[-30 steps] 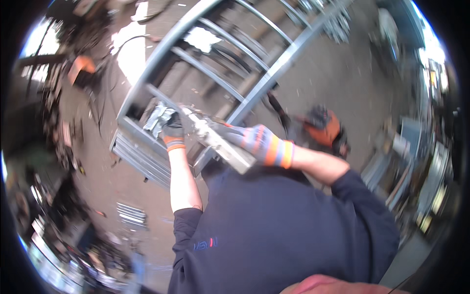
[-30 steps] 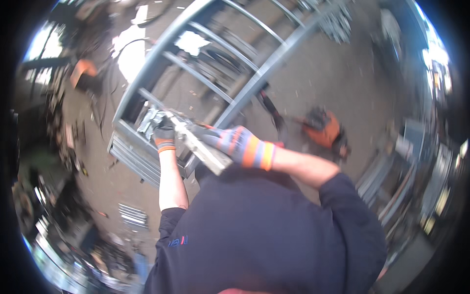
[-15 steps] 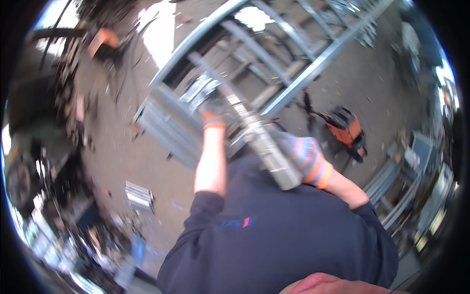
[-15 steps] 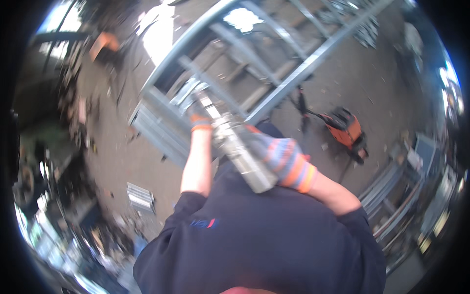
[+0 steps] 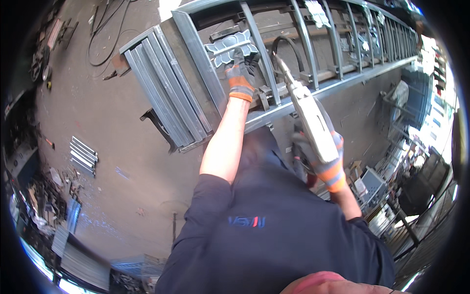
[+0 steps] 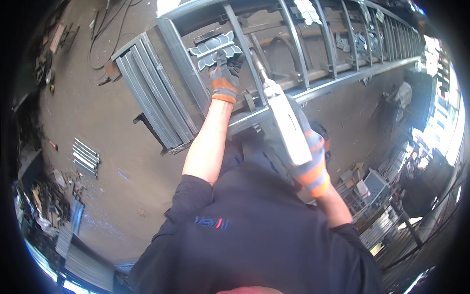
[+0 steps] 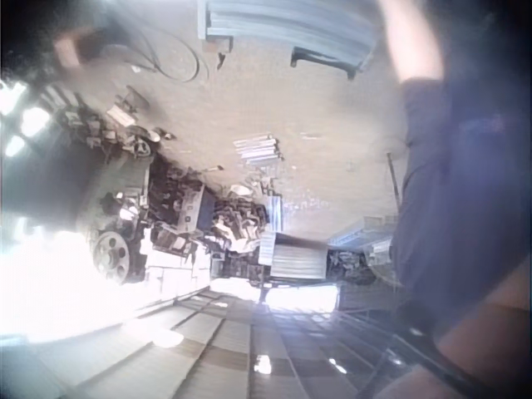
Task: The person welds metal brackets onto a long metal frame using a handheld welding tool. They repeatedly pick up brackets, position them on the frame, and weld them in place while sparks are visible. The person wears gloves and works in a workshop environment with scattered metal parts.
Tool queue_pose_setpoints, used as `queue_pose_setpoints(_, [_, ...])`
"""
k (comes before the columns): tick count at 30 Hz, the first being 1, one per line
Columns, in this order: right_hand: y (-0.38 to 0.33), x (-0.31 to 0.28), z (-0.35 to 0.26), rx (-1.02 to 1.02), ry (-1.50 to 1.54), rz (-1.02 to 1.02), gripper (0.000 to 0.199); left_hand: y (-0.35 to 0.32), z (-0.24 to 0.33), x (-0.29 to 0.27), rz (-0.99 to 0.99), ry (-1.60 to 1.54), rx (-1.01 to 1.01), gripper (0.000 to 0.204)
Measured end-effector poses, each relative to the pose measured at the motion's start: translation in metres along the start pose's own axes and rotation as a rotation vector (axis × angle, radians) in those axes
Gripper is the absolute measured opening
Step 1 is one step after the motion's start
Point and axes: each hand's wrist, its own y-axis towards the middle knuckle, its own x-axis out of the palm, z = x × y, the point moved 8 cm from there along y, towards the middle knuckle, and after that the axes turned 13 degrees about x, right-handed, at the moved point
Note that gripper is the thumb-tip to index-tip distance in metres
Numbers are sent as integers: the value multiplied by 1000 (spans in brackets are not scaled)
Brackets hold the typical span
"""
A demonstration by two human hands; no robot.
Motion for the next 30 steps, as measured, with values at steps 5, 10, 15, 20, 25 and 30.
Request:
queue_pose_setpoints(5, [61,47,18,-176,105,111,67,6,2,-3,12,73,9,33])
queue_pose_setpoints(10, [93,69,26,-124,158,185,65,0,8,4,-88,111,23,41])
queue_pose_setpoints(15, [99,79,32,-138,128,166,64,-7,7,0,-85,244,-6,50])
queue_pose_setpoints(20, [96,80,42,-107,96,161,65,0,10,-2,-103,464,64,58])
queue_pose_setpoints(25, [102,81,43,-135,80,141,67,-11,11,5,-104,364,12,53])
queue_pose_setpoints(30, [110,82,39,-136,37,135,69,-19,29,13,-337,989,106,39])
